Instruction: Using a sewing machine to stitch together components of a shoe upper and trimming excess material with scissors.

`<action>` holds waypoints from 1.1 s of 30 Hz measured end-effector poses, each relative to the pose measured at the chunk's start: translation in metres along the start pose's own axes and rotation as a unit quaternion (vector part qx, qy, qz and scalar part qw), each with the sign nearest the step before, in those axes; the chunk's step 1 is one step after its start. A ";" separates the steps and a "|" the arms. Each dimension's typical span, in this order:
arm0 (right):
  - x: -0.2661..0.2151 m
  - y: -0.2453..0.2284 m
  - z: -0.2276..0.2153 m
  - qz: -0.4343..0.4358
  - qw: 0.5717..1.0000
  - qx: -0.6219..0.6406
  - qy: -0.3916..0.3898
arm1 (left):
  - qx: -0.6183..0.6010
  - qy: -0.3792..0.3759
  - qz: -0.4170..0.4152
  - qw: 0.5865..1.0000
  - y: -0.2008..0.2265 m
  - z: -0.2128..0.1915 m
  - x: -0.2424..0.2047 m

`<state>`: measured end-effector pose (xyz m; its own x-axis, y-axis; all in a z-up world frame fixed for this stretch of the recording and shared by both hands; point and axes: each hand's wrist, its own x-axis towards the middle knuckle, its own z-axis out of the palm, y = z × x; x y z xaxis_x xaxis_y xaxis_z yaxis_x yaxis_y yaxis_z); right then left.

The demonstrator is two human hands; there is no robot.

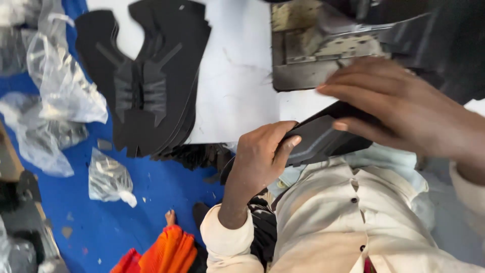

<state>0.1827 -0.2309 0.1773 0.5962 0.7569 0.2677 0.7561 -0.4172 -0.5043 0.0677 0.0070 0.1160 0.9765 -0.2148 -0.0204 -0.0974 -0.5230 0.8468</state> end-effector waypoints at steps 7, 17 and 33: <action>-0.028 0.049 0.038 0.172 0.930 0.147 -0.290 | -0.038 -0.091 -0.023 0.995 0.002 -0.003 0.014; -0.031 0.053 0.041 0.175 0.949 0.180 -0.192 | -0.055 -0.085 0.073 0.992 -0.016 0.000 0.023; -0.048 0.049 -0.004 0.071 0.994 0.076 -0.018 | 0.009 -0.166 0.111 0.980 0.008 -0.038 0.087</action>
<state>0.1918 -0.2896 0.1426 0.6823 0.7140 0.1567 0.6134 -0.4426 -0.6541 0.1591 0.0155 0.1415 0.8144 -0.5803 -0.0114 -0.3064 -0.4465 0.8407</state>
